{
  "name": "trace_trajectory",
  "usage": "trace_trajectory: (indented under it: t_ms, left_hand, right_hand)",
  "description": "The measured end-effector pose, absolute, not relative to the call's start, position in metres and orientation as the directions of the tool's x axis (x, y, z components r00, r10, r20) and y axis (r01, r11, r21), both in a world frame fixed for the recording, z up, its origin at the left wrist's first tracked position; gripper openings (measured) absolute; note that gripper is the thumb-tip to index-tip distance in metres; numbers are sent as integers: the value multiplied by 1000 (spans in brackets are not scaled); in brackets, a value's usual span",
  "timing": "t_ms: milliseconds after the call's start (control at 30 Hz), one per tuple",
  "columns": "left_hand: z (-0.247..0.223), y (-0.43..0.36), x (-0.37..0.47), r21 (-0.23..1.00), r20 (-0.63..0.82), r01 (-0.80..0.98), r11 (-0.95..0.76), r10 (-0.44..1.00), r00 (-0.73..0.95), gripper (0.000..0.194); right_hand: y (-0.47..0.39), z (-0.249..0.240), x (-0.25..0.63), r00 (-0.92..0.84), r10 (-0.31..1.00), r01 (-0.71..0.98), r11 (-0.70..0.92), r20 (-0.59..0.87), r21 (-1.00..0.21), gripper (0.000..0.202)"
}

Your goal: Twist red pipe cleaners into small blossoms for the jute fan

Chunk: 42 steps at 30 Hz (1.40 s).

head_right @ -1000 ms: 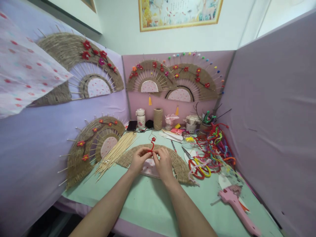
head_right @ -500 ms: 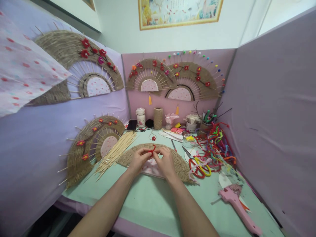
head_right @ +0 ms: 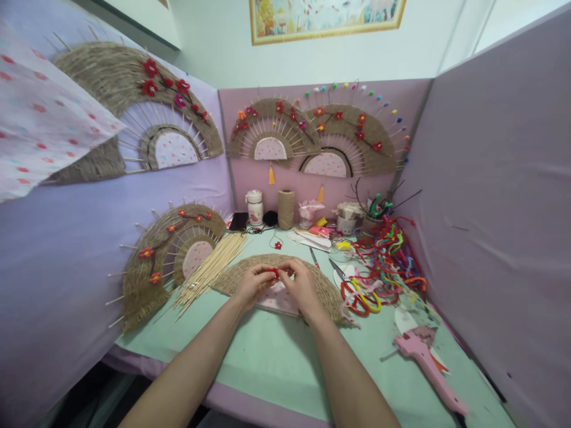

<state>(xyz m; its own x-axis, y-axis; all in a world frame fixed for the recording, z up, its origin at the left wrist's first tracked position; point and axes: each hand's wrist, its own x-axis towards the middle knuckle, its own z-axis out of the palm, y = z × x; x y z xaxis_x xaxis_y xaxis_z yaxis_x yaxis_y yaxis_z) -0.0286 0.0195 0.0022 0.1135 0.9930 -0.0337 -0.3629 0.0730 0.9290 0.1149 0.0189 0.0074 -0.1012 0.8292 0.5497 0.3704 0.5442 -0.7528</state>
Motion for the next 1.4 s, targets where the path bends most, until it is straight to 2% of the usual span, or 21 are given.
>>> trace_trajectory:
  t_ms: [100,233,600,1133,1300,1400]
  left_hand:
    - [5,19,-30,921,-56,-378,100,991,126,18]
    - [4,19,-30,910,-62,-400,112,989,135,19]
    - [4,19,-32,888,-107,-424,180,976,190,19]
    - [5,19,-33,850,-105,-487,202,970,219,16]
    - [4,18,-33,860,-82,-478,178,973,215,17]
    - [5,18,-32,881,-57,-455,132,983,174,19]
  right_hand:
    - [16,10,118,-199,730,462,658,654,-595,10]
    - [16,12,122,-303,661,528,716,686,-457,10]
    - [18,14,126,-411,623,605,733,666,-312,11]
    - [19,7,123,-363,638,667,687,679,-289,10]
    - [18,7,121,-321,652,653,678,687,-338,11]
    - [17,7,119,-279,660,600,687,698,-410,12]
